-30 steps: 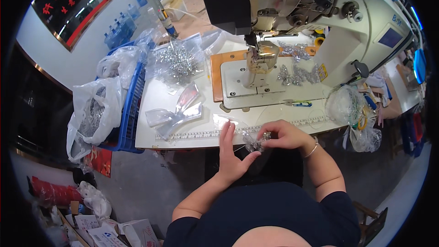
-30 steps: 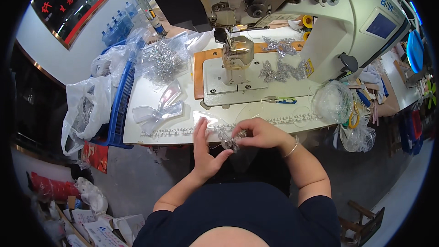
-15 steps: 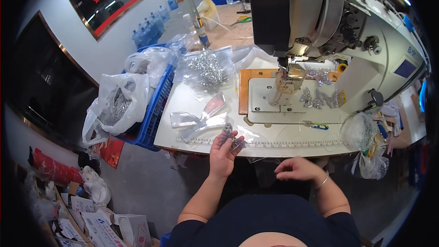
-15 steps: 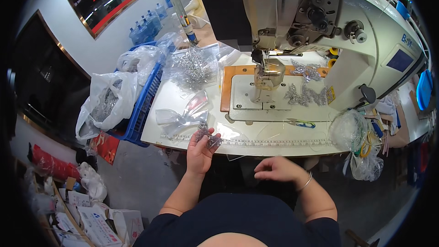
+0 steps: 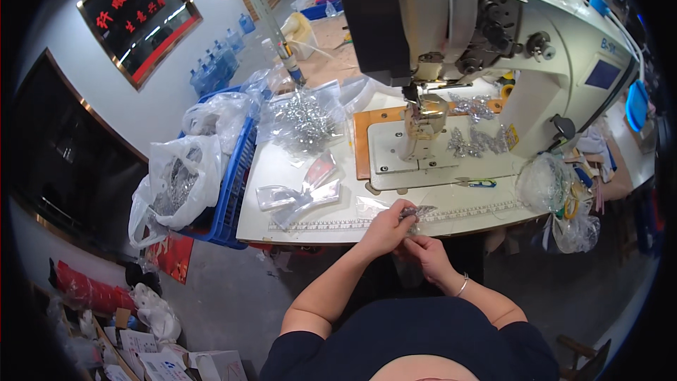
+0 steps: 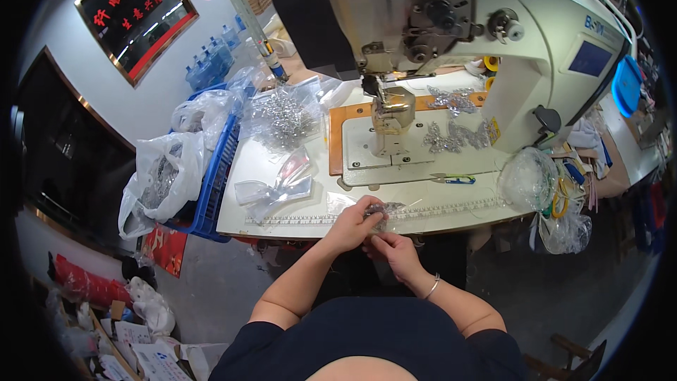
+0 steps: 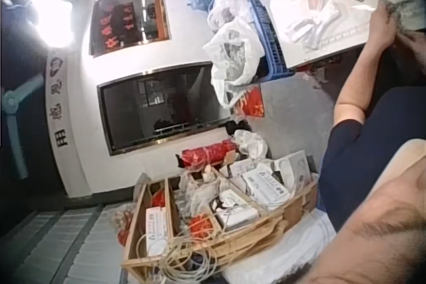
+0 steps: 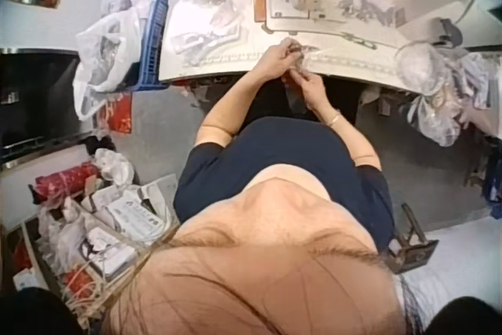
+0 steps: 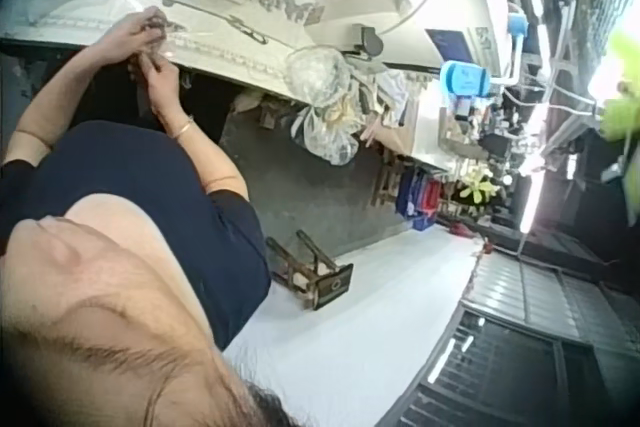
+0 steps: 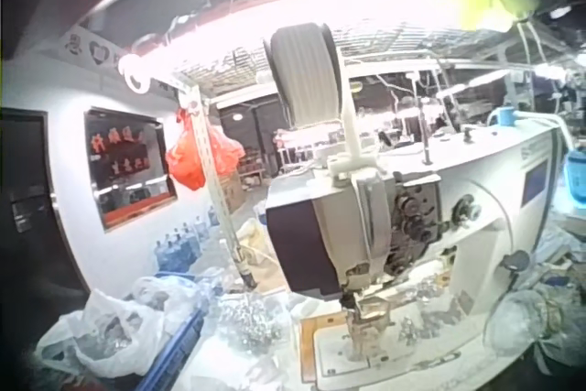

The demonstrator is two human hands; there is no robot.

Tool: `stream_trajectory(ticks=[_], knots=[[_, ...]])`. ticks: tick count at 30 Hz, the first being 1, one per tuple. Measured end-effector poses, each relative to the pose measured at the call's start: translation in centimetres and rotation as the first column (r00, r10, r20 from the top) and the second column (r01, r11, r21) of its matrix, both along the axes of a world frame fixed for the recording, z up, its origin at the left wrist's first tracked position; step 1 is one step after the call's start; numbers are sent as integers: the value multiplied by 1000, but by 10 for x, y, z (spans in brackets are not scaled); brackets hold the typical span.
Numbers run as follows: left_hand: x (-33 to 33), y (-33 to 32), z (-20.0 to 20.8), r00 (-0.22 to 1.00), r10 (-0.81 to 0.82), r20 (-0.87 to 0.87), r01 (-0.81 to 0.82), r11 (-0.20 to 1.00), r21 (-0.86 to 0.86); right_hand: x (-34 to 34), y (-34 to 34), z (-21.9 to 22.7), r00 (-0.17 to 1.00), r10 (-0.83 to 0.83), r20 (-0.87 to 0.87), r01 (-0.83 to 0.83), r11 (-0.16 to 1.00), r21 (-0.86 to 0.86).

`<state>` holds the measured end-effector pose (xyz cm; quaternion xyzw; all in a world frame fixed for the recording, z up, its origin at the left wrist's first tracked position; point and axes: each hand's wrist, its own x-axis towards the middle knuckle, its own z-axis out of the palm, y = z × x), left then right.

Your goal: The person assembles small, shiny, silver decorative pieces by hand, aligning them and feeding them into a sewing machine to stitch them together. The person repeatedly picks up individual units, positions them under the needle, and operates the machine to secure the components.

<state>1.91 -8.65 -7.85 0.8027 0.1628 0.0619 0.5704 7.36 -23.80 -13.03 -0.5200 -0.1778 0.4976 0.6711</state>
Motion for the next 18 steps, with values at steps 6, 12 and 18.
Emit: stream_trajectory(ticks=[6, 12, 18], knots=[[2, -4, 4, 988, 151, -32, -104, 500, -860, -11, -6, 28, 507, -350, 787, 194, 937, 292], [-5, -48, -22, 934, 330, 135, 189, -137, -972, 5, -2, 57, 471, -603, 644, 227, 788, 572], [-7, -59, -7, 848, 511, 136, 126, 54, -991, 42, -16, 52, 990, -143, -2, 143, 984, 107]])
